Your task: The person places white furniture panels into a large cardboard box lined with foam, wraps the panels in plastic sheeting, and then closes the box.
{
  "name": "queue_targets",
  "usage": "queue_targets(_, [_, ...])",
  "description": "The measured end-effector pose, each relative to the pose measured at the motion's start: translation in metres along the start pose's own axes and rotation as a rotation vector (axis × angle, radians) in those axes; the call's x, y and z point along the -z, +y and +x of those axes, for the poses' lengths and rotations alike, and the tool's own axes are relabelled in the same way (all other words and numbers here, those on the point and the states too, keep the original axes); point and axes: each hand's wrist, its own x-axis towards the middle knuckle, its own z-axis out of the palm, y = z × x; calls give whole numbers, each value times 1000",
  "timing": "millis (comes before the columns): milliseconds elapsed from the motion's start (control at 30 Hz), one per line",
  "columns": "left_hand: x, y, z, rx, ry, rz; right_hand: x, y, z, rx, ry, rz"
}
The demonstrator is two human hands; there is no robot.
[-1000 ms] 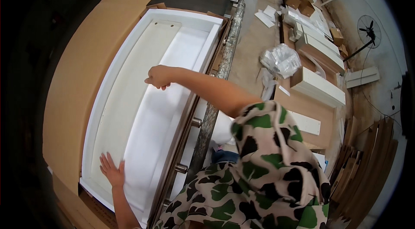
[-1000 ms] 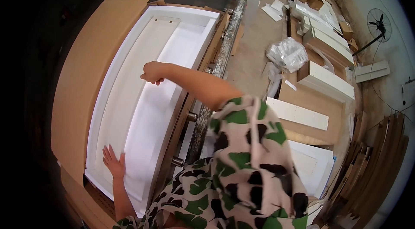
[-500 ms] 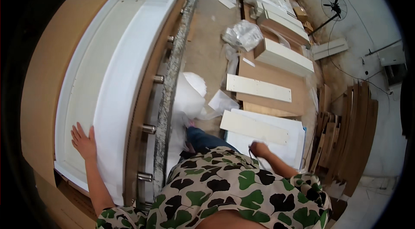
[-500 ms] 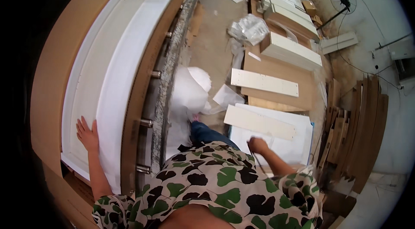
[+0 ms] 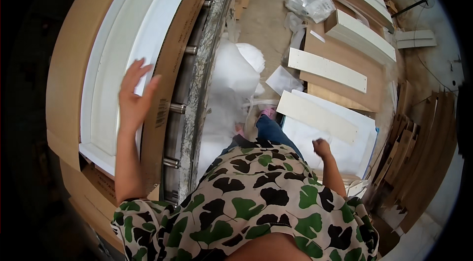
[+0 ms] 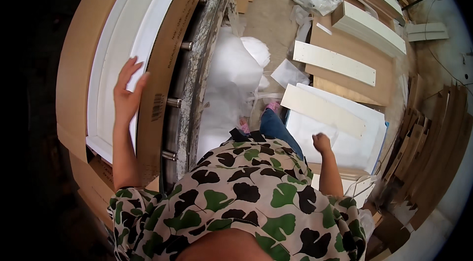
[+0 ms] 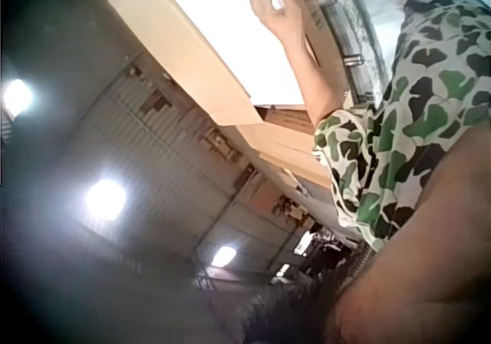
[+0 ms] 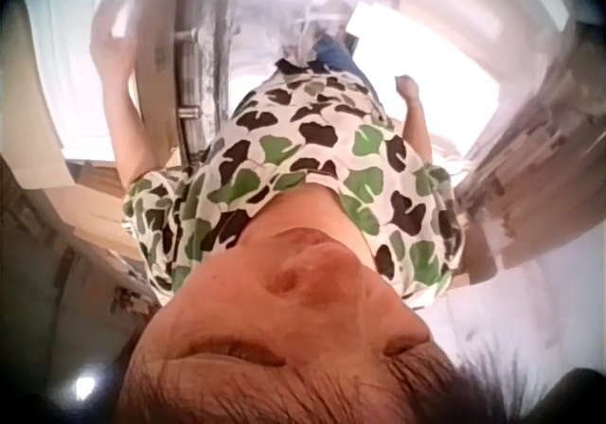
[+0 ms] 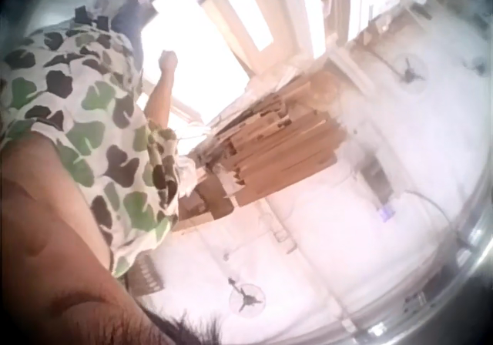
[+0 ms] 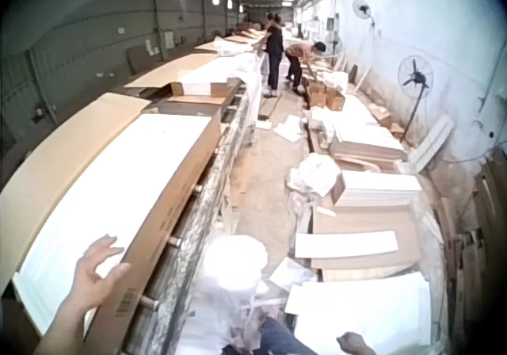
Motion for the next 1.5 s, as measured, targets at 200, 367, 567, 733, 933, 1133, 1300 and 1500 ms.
queue_targets(200, [-99,71,5,-186,-142,109,28,-52,93,75,4,326])
queue_targets(367, [-175,20,9,-112,-286,324,15,-42,122,39,-190,255])
queue_targets(567, [-217,-10,12,-156,-461,486,-9,68,149,-30,-323,56])
queue_targets(733, [-223,-11,12,-195,-451,591,-1,85,174,-264,-288,242])
queue_targets(933, [-219,-8,10,-224,-410,613,-13,12,189,-192,-275,468])
queue_targets(1133, [-220,-5,9,-229,-449,599,-6,-34,179,-96,-295,440])
queue_targets(1300, [-221,3,15,-246,-454,585,-6,4,179,-210,-182,475])
queue_targets(1500, [-224,7,30,-246,-512,591,-8,71,189,-423,-140,415])
